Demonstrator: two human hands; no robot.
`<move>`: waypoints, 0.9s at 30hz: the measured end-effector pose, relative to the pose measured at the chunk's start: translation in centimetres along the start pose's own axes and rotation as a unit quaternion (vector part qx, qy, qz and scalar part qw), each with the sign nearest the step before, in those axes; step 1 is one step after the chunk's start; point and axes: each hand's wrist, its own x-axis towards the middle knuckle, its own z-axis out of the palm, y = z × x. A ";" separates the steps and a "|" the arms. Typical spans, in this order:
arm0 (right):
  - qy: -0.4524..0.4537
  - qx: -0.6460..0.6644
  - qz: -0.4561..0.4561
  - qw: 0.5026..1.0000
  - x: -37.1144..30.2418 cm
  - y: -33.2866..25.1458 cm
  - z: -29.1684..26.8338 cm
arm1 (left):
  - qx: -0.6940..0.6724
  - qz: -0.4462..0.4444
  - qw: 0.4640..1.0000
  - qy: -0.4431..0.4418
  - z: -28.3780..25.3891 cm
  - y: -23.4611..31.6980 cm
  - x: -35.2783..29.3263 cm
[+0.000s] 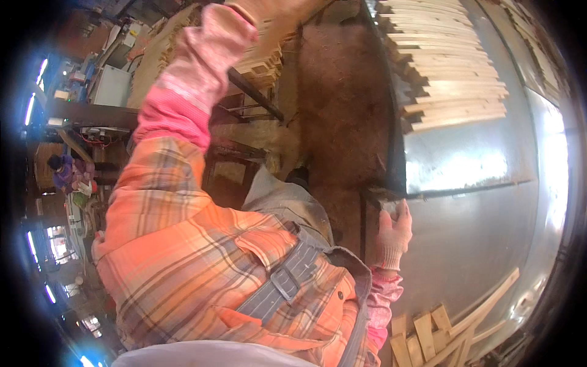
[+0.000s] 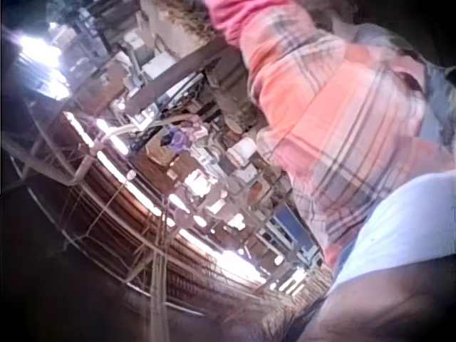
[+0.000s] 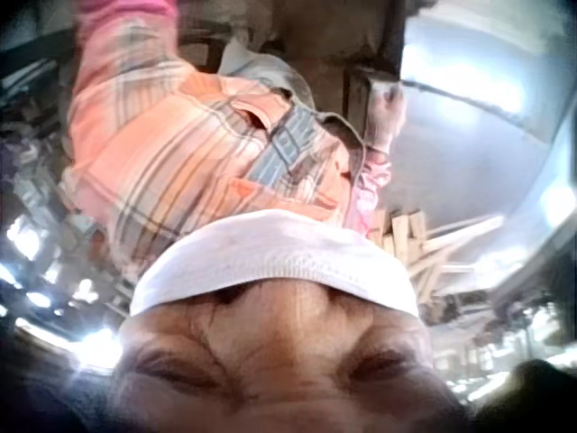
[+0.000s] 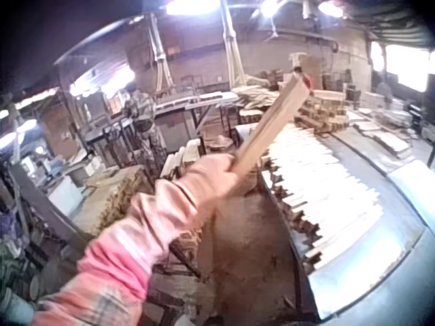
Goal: The person picks up small wooden planks from a pile on a metal table and arranges them into a neat stack. They repeatedly pick up planks, align them, and place them onto the growing stack, occasionally adjusting the position of the planks to ensure they are aligned.
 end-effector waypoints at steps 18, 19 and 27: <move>-0.120 -0.074 0.184 0.973 14.0 -17.5 16.8 | 0.122 -0.222 0.868 -0.428 15.6 -59.3 -12.8; -0.107 -0.141 0.132 0.975 13.7 -15.0 17.1 | 0.110 -0.188 0.869 -0.444 16.3 -59.4 -11.4; -0.117 -0.194 0.207 0.952 13.1 -15.2 10.9 | 0.098 -0.231 0.871 -0.422 15.2 -61.4 -1.0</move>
